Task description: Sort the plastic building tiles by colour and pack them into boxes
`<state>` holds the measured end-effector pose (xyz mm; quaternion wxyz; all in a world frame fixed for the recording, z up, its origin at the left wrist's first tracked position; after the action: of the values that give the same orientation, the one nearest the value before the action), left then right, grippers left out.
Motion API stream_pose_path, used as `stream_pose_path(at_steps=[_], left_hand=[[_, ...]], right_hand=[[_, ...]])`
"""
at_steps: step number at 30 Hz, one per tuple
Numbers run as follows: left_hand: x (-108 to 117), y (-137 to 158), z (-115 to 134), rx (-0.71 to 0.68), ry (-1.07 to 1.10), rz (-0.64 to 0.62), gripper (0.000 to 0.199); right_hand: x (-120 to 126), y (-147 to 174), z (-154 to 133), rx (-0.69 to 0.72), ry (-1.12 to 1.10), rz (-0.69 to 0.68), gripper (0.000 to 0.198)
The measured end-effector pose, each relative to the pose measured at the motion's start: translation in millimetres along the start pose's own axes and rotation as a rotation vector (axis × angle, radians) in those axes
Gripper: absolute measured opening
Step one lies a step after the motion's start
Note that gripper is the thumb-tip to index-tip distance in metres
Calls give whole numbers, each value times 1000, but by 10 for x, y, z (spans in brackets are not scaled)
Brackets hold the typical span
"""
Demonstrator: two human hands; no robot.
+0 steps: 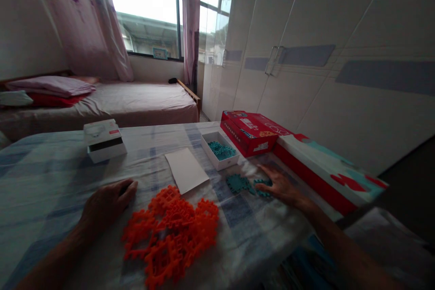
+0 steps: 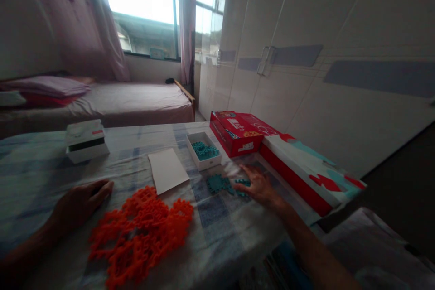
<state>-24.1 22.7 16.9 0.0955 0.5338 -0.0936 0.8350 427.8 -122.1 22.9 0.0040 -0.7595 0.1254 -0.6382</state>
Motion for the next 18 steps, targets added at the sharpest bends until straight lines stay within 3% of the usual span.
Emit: stream_pose_path(at_steps=[4,13,18], left_hand=[[-10,-16,-29,20,-10,-13,41],[-18,-20,-63,33,7,-1,41],[-7,-3,-21,7,-4,0,40]], right_hand=[[-129,189,-68,14,11,-27,68],[-74,227,-104,-23,27,200,41],[135,63,-221,-25,-143,365,39]])
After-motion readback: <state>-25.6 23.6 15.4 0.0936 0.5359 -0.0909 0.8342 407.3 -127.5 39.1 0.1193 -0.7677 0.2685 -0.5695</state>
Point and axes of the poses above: each hand's wrist, its own y-axis away from the middle knuckle, its own x-axis out of the back of the hand, z = x × y, the point moved 3 cm from there along -y, towards the middle knuckle, and after that the axes turned 7 degrees about y, right-handed, at the moved point
